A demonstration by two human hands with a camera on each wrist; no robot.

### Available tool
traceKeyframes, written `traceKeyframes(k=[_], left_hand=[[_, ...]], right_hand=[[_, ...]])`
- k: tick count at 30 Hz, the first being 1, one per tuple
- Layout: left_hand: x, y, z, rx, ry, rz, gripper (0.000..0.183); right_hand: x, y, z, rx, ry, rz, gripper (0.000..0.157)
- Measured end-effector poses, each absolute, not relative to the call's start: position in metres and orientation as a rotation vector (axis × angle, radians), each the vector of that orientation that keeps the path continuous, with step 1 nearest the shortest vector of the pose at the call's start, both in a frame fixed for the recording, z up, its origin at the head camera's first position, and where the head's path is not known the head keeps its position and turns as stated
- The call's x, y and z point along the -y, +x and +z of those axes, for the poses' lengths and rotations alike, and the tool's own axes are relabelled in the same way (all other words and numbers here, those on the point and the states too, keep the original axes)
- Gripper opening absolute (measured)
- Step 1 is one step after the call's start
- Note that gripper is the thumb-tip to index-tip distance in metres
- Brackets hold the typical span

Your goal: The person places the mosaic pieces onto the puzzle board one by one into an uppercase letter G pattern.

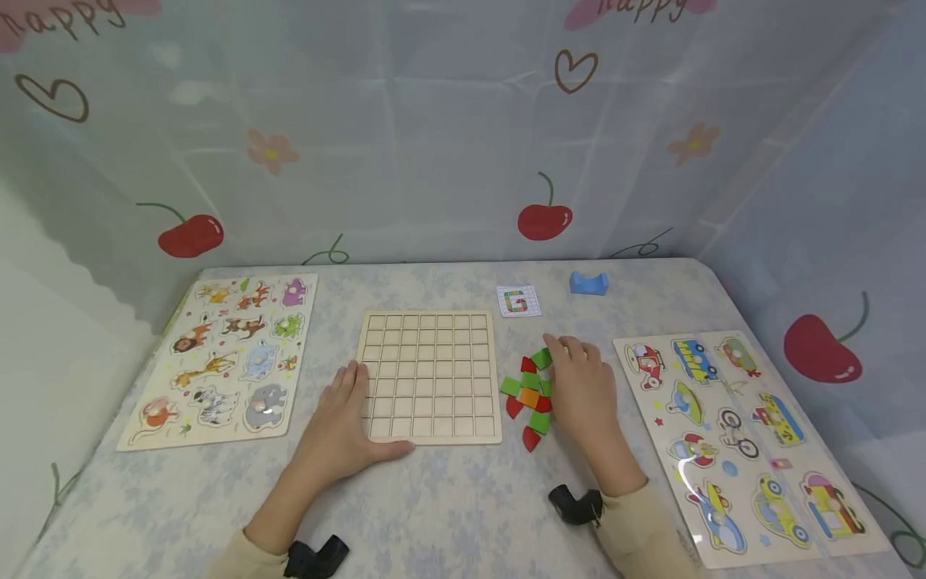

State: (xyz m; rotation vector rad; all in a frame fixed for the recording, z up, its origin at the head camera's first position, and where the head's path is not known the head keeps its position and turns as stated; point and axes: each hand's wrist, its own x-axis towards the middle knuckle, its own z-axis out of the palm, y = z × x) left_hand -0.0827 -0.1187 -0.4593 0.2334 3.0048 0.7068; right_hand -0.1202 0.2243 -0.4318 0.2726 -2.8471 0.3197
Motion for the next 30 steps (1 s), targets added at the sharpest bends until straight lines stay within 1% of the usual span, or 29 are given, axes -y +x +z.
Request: traceKeyframes(k=[6, 11, 15, 25, 30], left_hand=[[0.121, -0.084, -0.464, -2.977, 0.198, 0.763, 0.152], [0.122, -0.084, -0.466, -2.976, 0.192, 0.761, 0.152], [0.121, -0.083, -0.468, -2.988, 0.207, 0.782, 0.150], [0.120, -0.082, -0.473, -3.007, 0.218, 0.761, 0.148], [0.121, -0.082, -0.474, -3.018, 0.220, 0.752, 0.148]], right_hand=[[-0.229, -0.137, -0.437, 2.938, 0.212, 0.382, 0.046], [-0.232, -0.146, -0.442, 2.988, 0.212, 0.412, 0.040], [-0.234, -0.148, -0.445, 3.017, 0.186, 0.407, 0.034], [-0.243, -0.152, -0.448, 3.017, 0.087, 0.520, 0.028], [-0.243, -0.153, -0.442, 3.024, 0.080, 0.530, 0.023]])
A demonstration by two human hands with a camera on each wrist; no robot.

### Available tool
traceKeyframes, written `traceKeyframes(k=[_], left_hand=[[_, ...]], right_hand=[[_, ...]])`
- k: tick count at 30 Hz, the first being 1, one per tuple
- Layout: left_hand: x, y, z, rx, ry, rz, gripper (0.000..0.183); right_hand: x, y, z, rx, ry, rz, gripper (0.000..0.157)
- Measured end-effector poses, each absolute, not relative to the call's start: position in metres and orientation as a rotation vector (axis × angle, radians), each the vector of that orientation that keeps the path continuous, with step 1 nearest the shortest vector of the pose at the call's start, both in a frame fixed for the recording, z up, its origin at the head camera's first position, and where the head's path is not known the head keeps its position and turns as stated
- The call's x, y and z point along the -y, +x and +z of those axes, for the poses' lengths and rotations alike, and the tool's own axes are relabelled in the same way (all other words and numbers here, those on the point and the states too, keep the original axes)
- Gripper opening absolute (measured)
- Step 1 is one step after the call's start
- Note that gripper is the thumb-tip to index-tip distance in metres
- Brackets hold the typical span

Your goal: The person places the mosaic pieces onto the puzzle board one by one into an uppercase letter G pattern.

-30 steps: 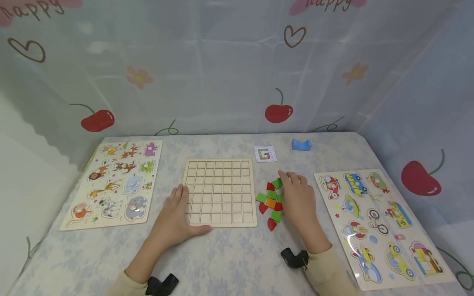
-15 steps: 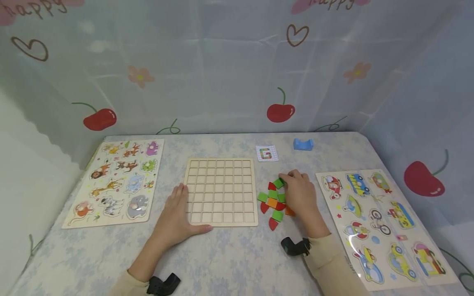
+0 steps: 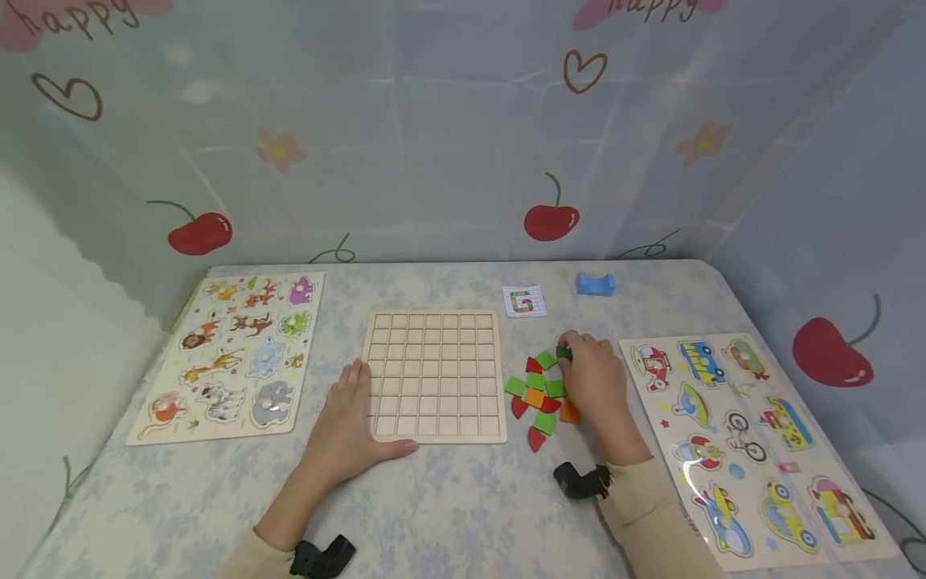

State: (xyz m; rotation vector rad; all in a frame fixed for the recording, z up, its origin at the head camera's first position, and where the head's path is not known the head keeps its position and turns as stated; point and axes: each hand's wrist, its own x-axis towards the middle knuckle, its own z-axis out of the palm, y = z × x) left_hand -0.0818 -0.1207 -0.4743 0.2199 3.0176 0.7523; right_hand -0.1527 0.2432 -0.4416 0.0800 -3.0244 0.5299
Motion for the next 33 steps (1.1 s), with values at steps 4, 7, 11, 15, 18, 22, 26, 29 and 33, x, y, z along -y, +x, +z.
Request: traceKeyframes(k=[4, 7, 11, 15, 18, 22, 26, 29, 33], left_hand=[[0.121, -0.081, -0.476, -3.019, 0.210, 0.755, 0.148], [0.120, -0.082, -0.476, -3.027, 0.214, 0.751, 0.148], [0.120, -0.082, -0.476, -3.042, 0.221, 0.746, 0.147], [0.121, -0.082, -0.477, -3.044, 0.219, 0.738, 0.147], [0.122, -0.082, -0.478, -3.042, 0.212, 0.731, 0.147], [0.123, -0.081, -0.479, -3.037, 0.202, 0.725, 0.147], [0.123, -0.081, -0.480, -3.041, 0.199, 0.720, 0.147], [0.123, -0.080, -0.479, -3.040, 0.199, 0.717, 0.146], [0.122, -0.080, -0.477, -3.039, 0.203, 0.723, 0.146]], right_hand=[[-0.241, -0.154, -0.435, 3.025, 0.061, 0.576, 0.020], [-0.236, -0.155, -0.432, 3.015, 0.025, 0.664, 0.021], [-0.221, -0.160, -0.427, 2.983, 0.021, 0.861, 0.021], [-0.199, -0.168, -0.422, 2.962, 0.112, 1.041, 0.021], [-0.179, -0.174, -0.419, 2.964, 0.183, 1.127, 0.021], [-0.152, -0.182, -0.421, 2.979, 0.235, 1.216, 0.022], [-0.130, -0.189, -0.424, 3.006, 0.271, 1.268, 0.022], [-0.118, -0.194, -0.427, 3.029, 0.267, 1.232, 0.021], [-0.108, -0.200, -0.430, 3.046, 0.252, 1.144, 0.019]])
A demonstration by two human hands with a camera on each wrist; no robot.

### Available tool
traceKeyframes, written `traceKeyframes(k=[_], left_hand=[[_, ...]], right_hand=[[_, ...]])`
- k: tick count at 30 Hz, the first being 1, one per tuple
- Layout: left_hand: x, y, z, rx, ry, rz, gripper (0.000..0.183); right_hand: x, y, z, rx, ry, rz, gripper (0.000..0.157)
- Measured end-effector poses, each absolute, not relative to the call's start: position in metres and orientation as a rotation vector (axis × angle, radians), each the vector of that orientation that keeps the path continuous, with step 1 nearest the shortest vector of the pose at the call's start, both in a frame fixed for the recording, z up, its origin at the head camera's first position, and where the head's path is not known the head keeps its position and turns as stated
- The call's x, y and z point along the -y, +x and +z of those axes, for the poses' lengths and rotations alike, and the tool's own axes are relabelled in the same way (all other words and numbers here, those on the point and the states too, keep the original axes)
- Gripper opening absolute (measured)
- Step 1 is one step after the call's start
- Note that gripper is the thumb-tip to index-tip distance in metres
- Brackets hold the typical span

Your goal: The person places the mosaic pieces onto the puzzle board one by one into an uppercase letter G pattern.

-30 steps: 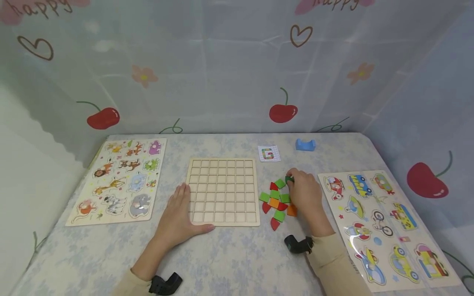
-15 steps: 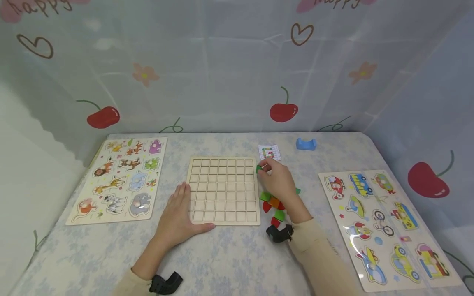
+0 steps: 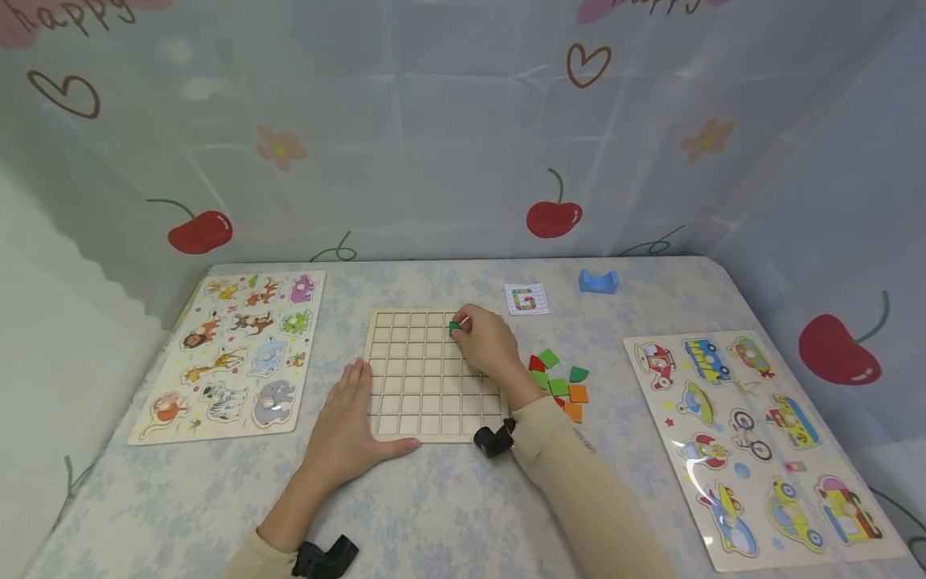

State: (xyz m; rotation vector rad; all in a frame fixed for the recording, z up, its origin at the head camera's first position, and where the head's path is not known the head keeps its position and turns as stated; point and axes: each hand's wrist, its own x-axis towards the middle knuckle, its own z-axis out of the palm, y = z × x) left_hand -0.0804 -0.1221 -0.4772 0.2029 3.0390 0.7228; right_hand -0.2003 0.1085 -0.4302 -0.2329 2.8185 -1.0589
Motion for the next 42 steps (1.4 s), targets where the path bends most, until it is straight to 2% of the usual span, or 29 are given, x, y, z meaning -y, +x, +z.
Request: traceKeyframes(k=[7, 30, 37, 42], left_hand=[[0.121, -0.081, -0.476, -3.054, 0.207, 0.713, 0.144], [0.122, -0.081, -0.478, -3.047, 0.201, 0.691, 0.145], [0.122, -0.081, -0.477, -3.049, 0.198, 0.706, 0.144], [0.122, -0.080, -0.476, -3.046, 0.195, 0.726, 0.145]], right_hand=[[-0.106, -0.206, -0.436, -2.852, -0.256, -1.053, 0.015], [-0.102, -0.194, -0.439, -2.885, -0.325, -0.979, 0.020], [-0.117, -0.185, -0.428, -2.785, -0.417, -1.021, 0.027], [-0.145, -0.174, -0.415, -2.793, -0.449, -1.049, 0.032]])
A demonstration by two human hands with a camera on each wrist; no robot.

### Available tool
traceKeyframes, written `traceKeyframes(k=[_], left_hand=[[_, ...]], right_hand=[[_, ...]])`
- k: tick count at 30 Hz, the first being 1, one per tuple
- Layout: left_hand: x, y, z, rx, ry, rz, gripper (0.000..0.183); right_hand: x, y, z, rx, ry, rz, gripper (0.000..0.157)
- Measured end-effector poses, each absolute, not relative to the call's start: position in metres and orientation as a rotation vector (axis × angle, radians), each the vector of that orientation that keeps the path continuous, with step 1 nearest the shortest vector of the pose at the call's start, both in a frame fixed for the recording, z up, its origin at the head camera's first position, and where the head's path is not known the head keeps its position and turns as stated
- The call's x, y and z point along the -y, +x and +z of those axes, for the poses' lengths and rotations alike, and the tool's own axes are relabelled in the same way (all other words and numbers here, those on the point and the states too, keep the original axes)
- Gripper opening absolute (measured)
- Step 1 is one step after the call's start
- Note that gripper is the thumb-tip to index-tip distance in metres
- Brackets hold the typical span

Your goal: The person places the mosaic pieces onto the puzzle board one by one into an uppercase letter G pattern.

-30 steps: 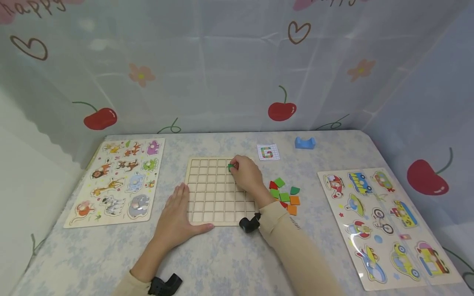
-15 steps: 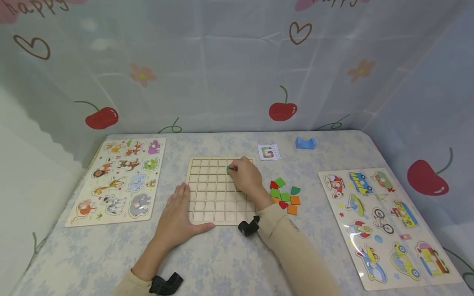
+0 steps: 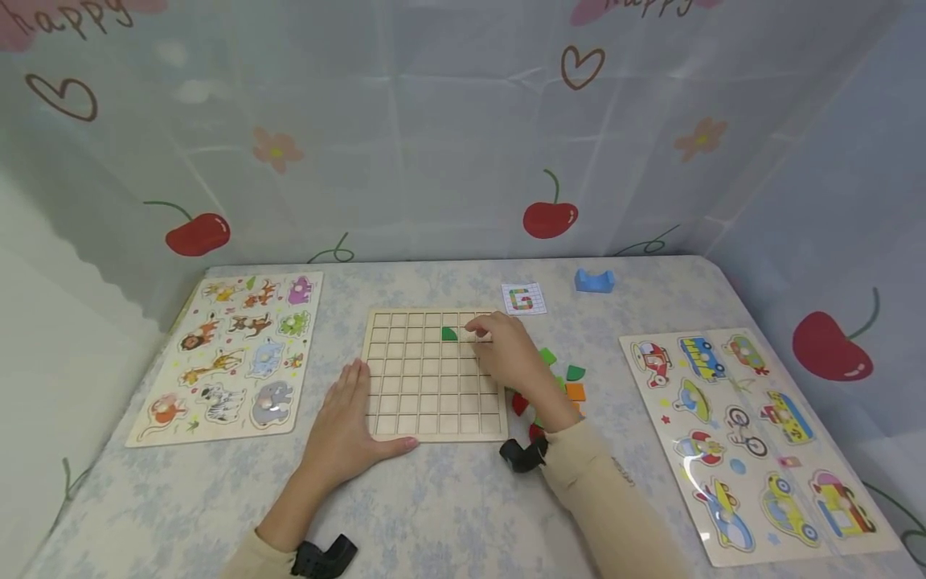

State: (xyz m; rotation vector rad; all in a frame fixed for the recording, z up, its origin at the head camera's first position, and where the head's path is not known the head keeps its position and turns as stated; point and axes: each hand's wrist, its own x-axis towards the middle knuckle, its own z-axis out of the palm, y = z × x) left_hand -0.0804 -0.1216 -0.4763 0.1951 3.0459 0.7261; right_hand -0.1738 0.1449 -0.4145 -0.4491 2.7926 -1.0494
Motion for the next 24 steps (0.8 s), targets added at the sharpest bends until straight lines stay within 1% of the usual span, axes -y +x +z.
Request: traceKeyframes(k=[7, 14, 19, 24], left_hand=[[0.121, -0.081, -0.477, -3.046, 0.202, 0.726, 0.145], [0.121, -0.081, -0.475, -3.046, 0.208, 0.705, 0.146], [0.120, -0.083, -0.475, -3.034, 0.204, 0.705, 0.147], [0.119, -0.087, -0.473, -3.016, 0.203, 0.686, 0.146]], right_hand=[[-0.205, -0.152, -0.409, -2.852, -0.367, -0.893, 0.033], [-0.259, -0.132, -0.409, -2.819, -0.278, -0.771, 0.031], [-0.280, -0.122, -0.412, -2.791, -0.273, -0.758, 0.030], [-0.288, -0.117, -0.419, -2.775, -0.267, -0.757, 0.031]])
